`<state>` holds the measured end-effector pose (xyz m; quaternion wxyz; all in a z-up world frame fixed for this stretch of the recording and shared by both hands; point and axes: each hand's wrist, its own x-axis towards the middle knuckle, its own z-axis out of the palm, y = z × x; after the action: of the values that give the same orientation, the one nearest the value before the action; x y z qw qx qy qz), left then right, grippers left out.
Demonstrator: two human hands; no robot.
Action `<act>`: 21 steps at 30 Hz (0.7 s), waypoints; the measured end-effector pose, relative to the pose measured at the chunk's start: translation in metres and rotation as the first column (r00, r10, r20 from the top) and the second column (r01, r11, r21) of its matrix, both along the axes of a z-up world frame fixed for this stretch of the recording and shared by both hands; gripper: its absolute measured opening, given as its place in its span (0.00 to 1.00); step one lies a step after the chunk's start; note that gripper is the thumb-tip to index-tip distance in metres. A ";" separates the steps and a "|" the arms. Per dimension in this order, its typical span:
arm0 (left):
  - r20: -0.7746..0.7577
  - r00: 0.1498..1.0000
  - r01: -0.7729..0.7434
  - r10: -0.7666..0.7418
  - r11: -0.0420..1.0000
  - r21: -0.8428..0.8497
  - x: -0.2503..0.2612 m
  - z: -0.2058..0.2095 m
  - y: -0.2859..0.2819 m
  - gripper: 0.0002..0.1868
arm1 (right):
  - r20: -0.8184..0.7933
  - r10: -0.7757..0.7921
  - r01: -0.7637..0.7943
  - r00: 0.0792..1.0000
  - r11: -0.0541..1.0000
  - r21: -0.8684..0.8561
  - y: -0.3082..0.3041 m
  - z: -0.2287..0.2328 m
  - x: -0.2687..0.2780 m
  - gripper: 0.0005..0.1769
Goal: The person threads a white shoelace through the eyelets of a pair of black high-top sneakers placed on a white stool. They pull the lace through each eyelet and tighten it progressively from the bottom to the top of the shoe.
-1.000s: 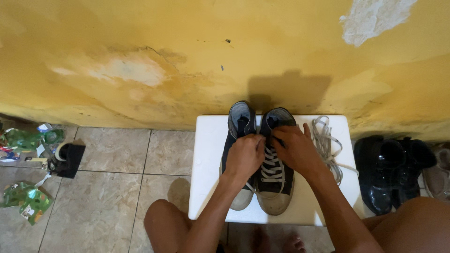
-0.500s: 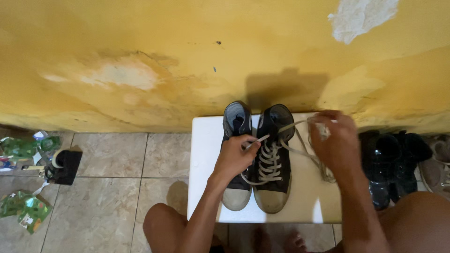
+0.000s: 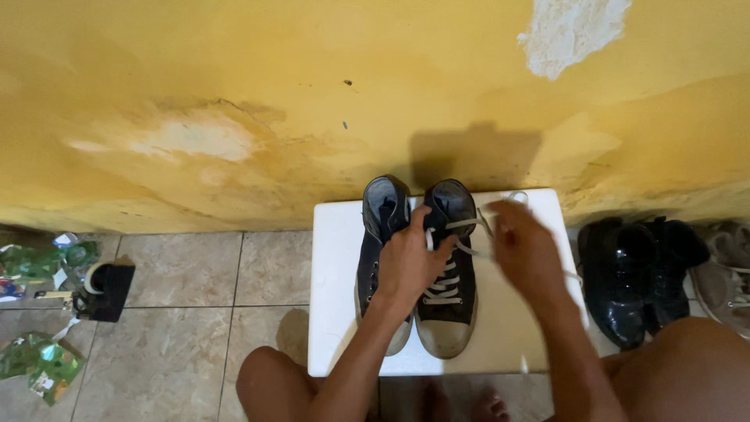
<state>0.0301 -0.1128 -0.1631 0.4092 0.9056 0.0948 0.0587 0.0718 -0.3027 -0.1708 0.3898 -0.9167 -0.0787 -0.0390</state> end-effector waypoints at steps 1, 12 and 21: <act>0.006 1.000 -0.008 0.008 1.000 0.016 0.002 0.000 -0.002 0.28 | 0.023 0.092 -0.093 0.995 0.996 0.018 0.015 0.001 -0.002 0.17; 0.058 0.995 -0.075 0.083 0.989 -0.130 0.007 -0.010 0.009 0.20 | 0.201 0.164 -0.123 0.966 0.972 -0.198 0.031 0.001 0.008 0.10; -0.077 0.992 -0.111 0.098 0.975 -0.194 0.012 -0.008 0.012 0.25 | 0.283 -0.165 0.195 0.945 0.978 -0.078 -0.058 0.011 0.015 0.10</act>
<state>0.0424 -0.1005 -0.1708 0.4903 0.8555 0.1614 0.0400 0.0867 -0.3610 -0.1597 0.3213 -0.9248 -0.0500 -0.1974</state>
